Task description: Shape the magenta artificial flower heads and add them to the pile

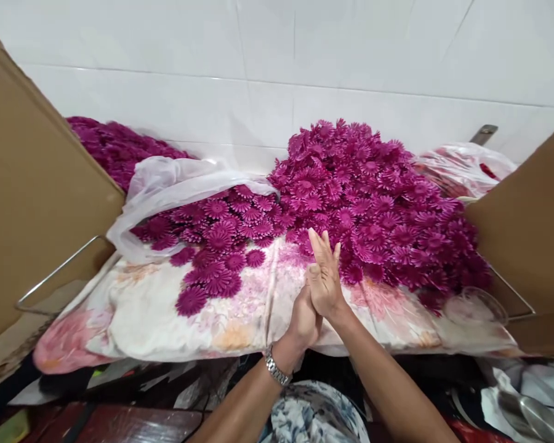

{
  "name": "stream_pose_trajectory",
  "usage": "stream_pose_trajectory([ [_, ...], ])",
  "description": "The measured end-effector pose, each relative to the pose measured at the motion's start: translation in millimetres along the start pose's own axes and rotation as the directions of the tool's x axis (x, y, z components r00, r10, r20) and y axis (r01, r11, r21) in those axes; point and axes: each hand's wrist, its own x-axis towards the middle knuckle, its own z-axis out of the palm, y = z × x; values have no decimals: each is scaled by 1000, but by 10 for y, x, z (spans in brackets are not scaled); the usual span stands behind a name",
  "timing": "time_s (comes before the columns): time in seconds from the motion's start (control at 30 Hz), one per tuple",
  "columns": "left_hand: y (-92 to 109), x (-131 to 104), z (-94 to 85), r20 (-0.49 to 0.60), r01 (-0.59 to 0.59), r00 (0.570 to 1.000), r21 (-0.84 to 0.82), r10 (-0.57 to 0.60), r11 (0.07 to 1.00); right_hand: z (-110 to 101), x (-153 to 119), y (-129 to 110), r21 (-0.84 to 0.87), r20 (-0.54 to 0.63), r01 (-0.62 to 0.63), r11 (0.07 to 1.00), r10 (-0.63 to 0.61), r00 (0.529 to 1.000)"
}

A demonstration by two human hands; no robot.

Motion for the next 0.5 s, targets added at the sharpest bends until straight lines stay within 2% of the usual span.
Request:
stream_pose_trajectory([
  [0.1, -8, -2, -13, 19, 44, 999, -51, -43, 998, -18, -105, 71, -58, -27, -28, 998, 26, 999],
  [0.17, -22, 27, -58, 53, 35, 998, -65, -32, 997, 8, -290, -22, -29, -4, -50, 998, 50, 999],
  [0.27, -89, 52, -132, -5, -31, 1000, -79, 31, 996, 57, -459, -201, 40, 57, 4, 999, -7, 998],
  [0.37, -156, 24, -142, -44, -12, 999, -98, 8, 995, 65, -310, -147, 8, 34, 20, 1000, -20, 999],
  [0.5, -121, 1, -77, -27, 91, 995, -97, -94, 991, 27, -46, 165, -83, 8, -44, 996, 45, 999],
])
